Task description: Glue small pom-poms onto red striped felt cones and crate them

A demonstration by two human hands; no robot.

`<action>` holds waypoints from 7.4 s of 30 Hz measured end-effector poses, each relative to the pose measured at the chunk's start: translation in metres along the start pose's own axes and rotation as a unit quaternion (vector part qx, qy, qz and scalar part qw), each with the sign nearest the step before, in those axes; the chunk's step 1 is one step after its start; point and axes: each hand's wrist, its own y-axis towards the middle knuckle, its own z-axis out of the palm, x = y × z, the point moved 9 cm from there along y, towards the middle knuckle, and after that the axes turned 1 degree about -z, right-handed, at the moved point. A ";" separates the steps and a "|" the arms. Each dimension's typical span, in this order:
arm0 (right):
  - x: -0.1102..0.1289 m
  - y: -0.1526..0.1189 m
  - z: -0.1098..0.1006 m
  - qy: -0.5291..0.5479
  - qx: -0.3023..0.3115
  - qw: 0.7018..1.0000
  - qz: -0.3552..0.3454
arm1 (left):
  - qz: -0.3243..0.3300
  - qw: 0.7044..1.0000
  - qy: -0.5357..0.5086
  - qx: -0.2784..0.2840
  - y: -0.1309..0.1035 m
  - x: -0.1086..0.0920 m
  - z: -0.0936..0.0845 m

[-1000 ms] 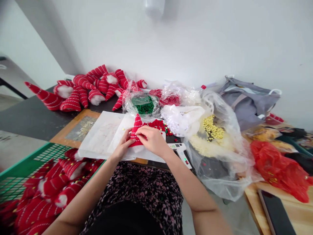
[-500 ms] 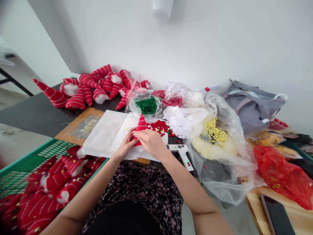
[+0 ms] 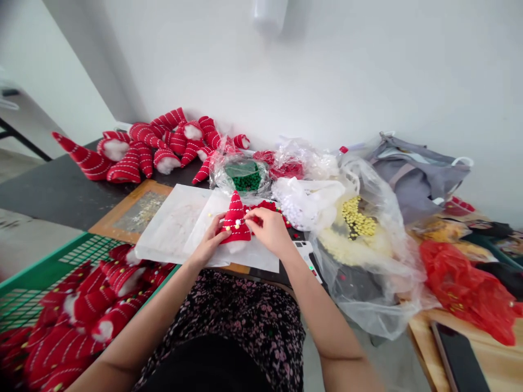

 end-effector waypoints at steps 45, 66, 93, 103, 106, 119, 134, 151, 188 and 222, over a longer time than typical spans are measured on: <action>-0.016 -0.003 0.021 0.110 -0.030 0.992 0.046 | 0.007 0.993 -0.106 -0.056 0.002 0.001 -0.012; -0.028 -0.003 0.033 0.130 -0.056 0.988 0.064 | 0.003 0.990 -0.114 -0.084 0.003 0.005 -0.017; -0.045 0.006 -0.015 0.103 0.009 0.993 0.054 | -0.016 0.989 -0.117 -0.090 0.002 0.003 -0.015; 0.000 0.026 0.011 0.093 -0.005 0.996 -0.011 | 0.002 0.994 -0.097 -0.039 -0.001 -0.004 -0.007; 0.011 0.031 0.015 0.032 -0.004 0.999 -0.044 | 0.004 0.995 -0.097 -0.032 -0.002 -0.006 -0.005; -0.034 0.011 0.004 0.113 -0.024 0.991 0.065 | -0.028 0.986 -0.133 -0.095 0.000 -0.001 -0.016; -0.027 0.004 0.034 0.188 -0.015 0.980 0.065 | -0.026 0.983 -0.147 -0.111 -0.004 -0.006 -0.017; -0.003 0.012 0.016 0.144 -0.076 0.987 0.008 | 0.002 0.996 -0.088 -0.021 -0.001 -0.001 -0.007; 0.035 0.023 0.043 -0.175 0.091 0.965 -0.173 | 0.010 1.000 0.009 0.009 0.000 -0.001 -0.001; 0.050 -0.012 0.014 -0.091 -0.054 0.982 -0.154 | 0.010 1.000 -0.015 -0.006 -0.003 -0.006 -0.001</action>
